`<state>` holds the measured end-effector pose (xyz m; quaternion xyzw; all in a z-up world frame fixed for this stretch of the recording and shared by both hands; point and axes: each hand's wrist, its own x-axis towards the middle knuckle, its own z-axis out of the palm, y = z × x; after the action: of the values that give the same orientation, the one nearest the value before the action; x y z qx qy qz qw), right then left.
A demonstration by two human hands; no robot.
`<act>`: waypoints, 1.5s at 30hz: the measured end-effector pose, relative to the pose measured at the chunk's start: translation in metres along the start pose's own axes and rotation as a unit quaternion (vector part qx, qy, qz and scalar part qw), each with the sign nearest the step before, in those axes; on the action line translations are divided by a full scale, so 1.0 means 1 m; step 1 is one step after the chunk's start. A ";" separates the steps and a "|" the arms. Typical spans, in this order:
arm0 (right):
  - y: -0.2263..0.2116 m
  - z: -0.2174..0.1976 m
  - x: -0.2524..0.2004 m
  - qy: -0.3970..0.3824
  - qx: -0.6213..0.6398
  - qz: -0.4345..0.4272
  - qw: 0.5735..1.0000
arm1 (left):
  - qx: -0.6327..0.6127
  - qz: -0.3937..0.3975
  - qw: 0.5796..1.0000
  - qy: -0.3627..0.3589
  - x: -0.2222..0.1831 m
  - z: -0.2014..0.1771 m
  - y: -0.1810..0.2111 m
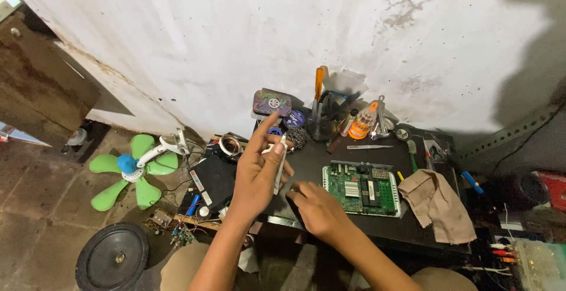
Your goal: Inspecting a circuit board and manipulating a small electronic component on a repair bench.
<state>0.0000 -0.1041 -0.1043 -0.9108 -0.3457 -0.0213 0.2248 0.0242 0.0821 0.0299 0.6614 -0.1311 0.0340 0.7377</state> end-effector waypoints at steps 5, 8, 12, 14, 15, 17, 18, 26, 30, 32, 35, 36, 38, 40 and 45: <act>0.010 0.020 0.001 0.042 -0.018 0.006 0.999 | 0.005 -0.043 0.999 -0.015 -0.003 -0.008 0.001; 0.011 0.021 0.002 0.042 -0.030 0.026 0.998 | -0.010 -0.052 0.998 -0.016 -0.004 -0.005 0.000; 0.008 0.017 0.006 0.000 -0.077 0.072 0.994 | 0.008 -0.060 0.998 -0.034 -0.004 -0.004 0.000; 0.007 0.016 0.008 -0.022 -0.089 0.086 0.992 | 0.015 -0.059 0.997 -0.038 -0.003 -0.001 0.000; 0.006 0.016 0.009 -0.044 -0.101 0.100 0.989 | 0.021 -0.059 0.997 -0.040 -0.002 0.000 -0.001; 0.013 0.014 0.005 0.007 -0.007 0.109 0.994 | 0.022 -0.061 0.997 -0.041 -0.001 0.002 -0.004; 0.017 0.014 0.003 0.056 0.088 0.116 0.988 | 0.023 -0.064 0.997 -0.040 0.000 0.003 -0.005; 0.015 -0.083 -0.008 0.318 0.411 0.269 0.811 | -0.012 -0.030 0.996 -0.086 -0.004 0.031 -0.009; 0.020 -0.098 -0.021 0.390 0.518 0.238 0.723 | -0.008 -0.037 0.993 -0.112 -0.006 0.041 -0.019; 0.012 -0.101 -0.020 0.398 0.502 0.228 0.733 | -0.008 -0.032 0.993 -0.115 -0.007 0.047 -0.017; 0.007 -0.105 -0.021 0.405 0.470 0.217 0.754 | -0.009 -0.020 0.992 -0.122 -0.006 0.055 -0.022; 0.006 -0.106 -0.021 0.404 0.454 0.217 0.764 | -0.010 -0.014 0.992 -0.124 -0.005 0.058 -0.025; 0.003 -0.111 -0.020 0.407 0.451 0.216 0.765 | -0.011 -0.015 0.992 -0.126 -0.003 0.059 -0.022; 0.000 -0.113 -0.020 0.408 0.449 0.216 0.765 | -0.011 -0.018 0.992 -0.126 -0.003 0.059 -0.022; -0.009 -0.119 -0.016 0.390 0.442 0.191 0.784 | -0.009 -0.021 0.991 -0.130 -0.003 0.059 -0.023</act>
<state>-0.0039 -0.1586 0.0027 -0.6730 -0.0185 -0.1764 0.7181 0.0174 0.0214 0.0123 0.6563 -0.2123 -0.0688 0.7208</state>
